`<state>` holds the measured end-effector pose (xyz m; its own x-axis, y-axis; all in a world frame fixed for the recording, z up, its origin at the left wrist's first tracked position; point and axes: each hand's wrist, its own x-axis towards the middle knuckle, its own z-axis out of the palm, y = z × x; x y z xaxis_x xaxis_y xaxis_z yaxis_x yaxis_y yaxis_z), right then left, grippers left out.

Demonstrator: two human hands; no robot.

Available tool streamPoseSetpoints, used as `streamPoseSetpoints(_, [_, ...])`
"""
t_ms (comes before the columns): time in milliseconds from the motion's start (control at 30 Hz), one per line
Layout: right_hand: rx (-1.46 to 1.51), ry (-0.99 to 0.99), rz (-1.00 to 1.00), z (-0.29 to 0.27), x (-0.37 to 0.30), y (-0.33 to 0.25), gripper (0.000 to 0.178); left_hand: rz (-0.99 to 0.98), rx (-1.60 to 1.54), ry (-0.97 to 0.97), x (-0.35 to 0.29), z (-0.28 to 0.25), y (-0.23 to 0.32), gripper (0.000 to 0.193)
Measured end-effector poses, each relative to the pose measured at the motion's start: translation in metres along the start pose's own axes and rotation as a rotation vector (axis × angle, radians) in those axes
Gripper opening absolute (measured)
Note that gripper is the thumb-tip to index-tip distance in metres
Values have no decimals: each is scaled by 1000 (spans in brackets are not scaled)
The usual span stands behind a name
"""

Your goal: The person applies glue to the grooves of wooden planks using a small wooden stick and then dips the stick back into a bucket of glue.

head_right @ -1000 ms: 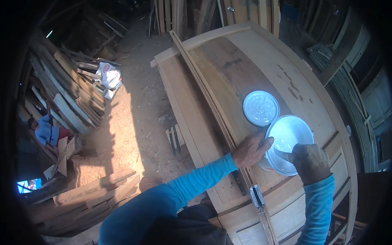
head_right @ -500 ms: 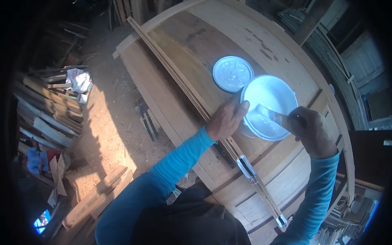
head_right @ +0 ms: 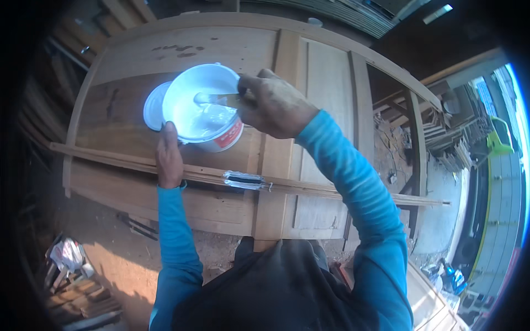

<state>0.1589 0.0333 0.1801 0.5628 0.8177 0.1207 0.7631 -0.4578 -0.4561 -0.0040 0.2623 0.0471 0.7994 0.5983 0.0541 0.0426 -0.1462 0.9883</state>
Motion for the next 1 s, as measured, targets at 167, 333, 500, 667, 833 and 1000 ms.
streamPoseSetpoints(167, [-98,-59,28,25,13,11,21,91,-6,132,-20,2,-7,68])
streamPoseSetpoints(333, [-250,-38,81,9,-8,8,14,145,105,228,-61,-14,-5,57])
streamPoseSetpoints(500, [-199,52,29,20,6,-1,29,121,130,381,-101,-52,-27,48])
streamPoseSetpoints(667, [-41,-76,37,4,4,-7,27,183,116,446,-116,-51,-24,41])
streamPoseSetpoints(833, [-182,-180,-27,6,20,-29,32,146,82,476,-137,-57,-36,39])
streamPoseSetpoints(1000, [-496,-463,-215,13,66,-30,22,126,86,488,-146,-54,-46,39])
